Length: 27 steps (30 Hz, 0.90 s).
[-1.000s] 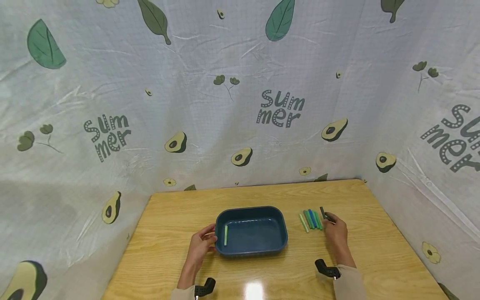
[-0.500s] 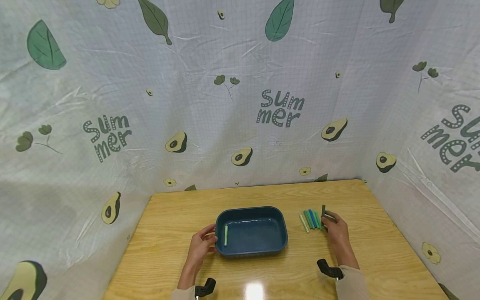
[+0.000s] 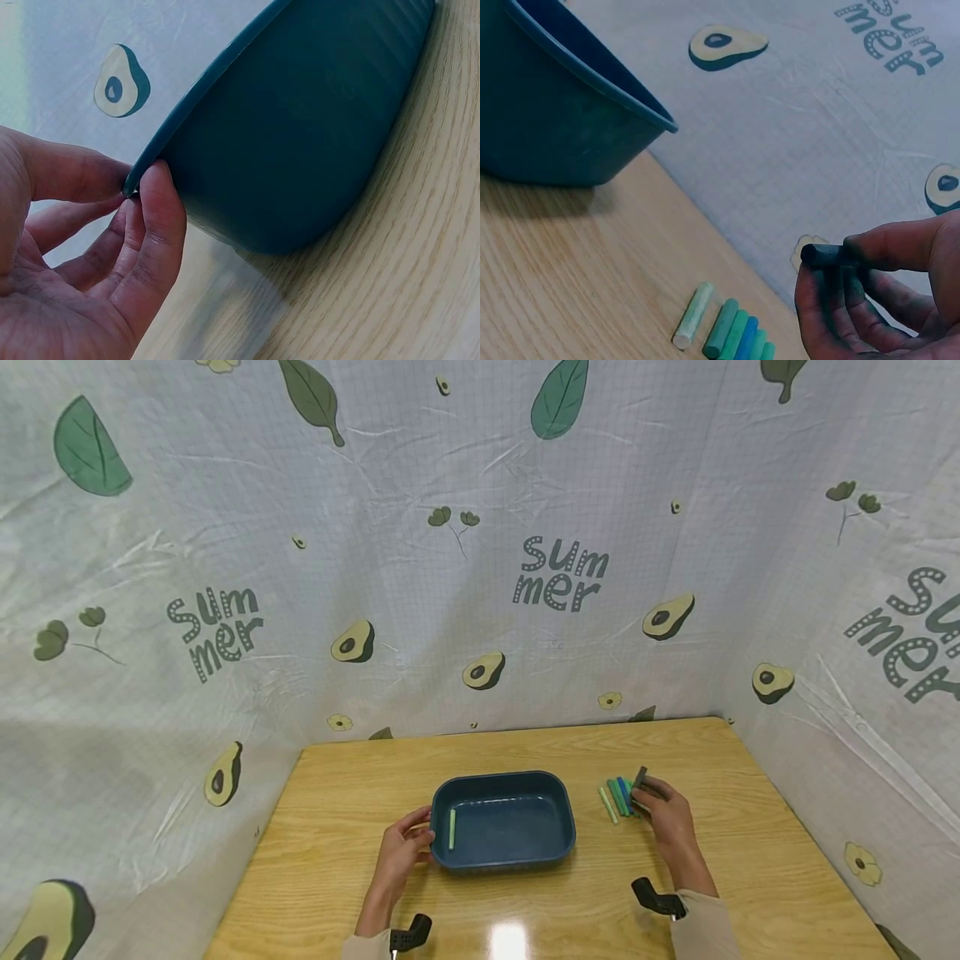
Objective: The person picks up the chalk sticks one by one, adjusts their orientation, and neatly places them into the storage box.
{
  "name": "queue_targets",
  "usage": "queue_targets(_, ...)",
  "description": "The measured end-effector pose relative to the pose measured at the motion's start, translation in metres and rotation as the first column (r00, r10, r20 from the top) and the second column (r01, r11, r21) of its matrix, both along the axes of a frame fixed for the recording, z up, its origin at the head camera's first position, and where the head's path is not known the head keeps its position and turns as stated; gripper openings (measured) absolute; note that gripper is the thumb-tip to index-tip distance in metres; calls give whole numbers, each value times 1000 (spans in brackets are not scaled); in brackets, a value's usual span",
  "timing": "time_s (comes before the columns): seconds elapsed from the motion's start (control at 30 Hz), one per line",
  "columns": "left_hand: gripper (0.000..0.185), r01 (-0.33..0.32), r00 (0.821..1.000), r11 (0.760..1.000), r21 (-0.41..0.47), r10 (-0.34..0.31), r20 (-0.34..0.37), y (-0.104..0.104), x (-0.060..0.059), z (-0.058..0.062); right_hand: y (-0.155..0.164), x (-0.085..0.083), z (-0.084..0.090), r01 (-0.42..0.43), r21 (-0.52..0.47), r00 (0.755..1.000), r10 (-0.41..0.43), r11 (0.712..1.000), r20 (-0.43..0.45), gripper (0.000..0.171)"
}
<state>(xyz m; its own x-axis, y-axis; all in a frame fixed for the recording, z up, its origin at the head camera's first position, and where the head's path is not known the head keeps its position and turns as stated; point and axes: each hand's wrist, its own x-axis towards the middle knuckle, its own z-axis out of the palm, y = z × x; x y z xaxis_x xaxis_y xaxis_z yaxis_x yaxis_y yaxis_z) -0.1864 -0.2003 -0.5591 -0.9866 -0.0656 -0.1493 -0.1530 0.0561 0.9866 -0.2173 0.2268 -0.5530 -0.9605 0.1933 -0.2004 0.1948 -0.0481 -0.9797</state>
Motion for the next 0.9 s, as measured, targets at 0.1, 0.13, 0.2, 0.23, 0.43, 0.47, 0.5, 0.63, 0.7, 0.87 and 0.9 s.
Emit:
queue_targets(0.1, 47, 1, 1000, 1000, 5, -1, 1, 0, -1, 0, -2, -1, 1, -20, -1, 1000, 20, 1000, -7, 55)
queue_targets(0.13, 47, 2, 1000, 1000, 6, -2, 3, 0, -1, -1, -2, -1, 2, -27, -1, 1000, 27, 1000, -10, 56)
queue_targets(0.2, 47, 3, 1000, 1000, 5, -3, 2, 0, -1, -1, -4, -2, 3, -44, -4, 999, 44, 999, -19, 58)
queue_targets(0.23, 47, 3, 1000, 1000, 4, -3, 3, 1, -2, -1, -4, -2, 3, -52, -6, 998, 52, 999, -24, 58)
queue_targets(0.43, 47, -3, 1000, 1000, -5, 3, 4, 1, -1, 0, -11, -2, 9, -103, -78, 994, 100, 992, -40, 60)
queue_targets(0.47, 47, -4, 1000, 1000, -5, 4, 3, 1, -1, 0, -13, -2, 10, -108, -96, 994, 104, 990, -39, 60)
queue_targets(0.5, 47, -4, 1000, 1000, -5, 4, 2, 1, -1, 0, -14, -1, 12, -111, -110, 993, 108, 988, -41, 61)
queue_targets(0.63, 47, -9, 1000, 1000, -6, 9, -1, 2, -1, 0, -20, -2, 16, -125, -173, 992, 118, 977, -48, 62)
queue_targets(0.7, 47, -14, 1000, 1000, -9, 14, 0, 2, -2, 0, -23, -3, 18, -136, -190, 990, 128, 972, -51, 62)
queue_targets(0.87, 48, -16, 1000, 1000, -8, 16, 5, 2, -2, 0, -34, -6, 23, -173, -229, 985, 164, 958, -57, 60)
queue_targets(0.9, 48, -15, 1000, 1000, -8, 15, 4, 2, -2, 0, -37, -6, 23, -179, -234, 984, 170, 956, -58, 60)
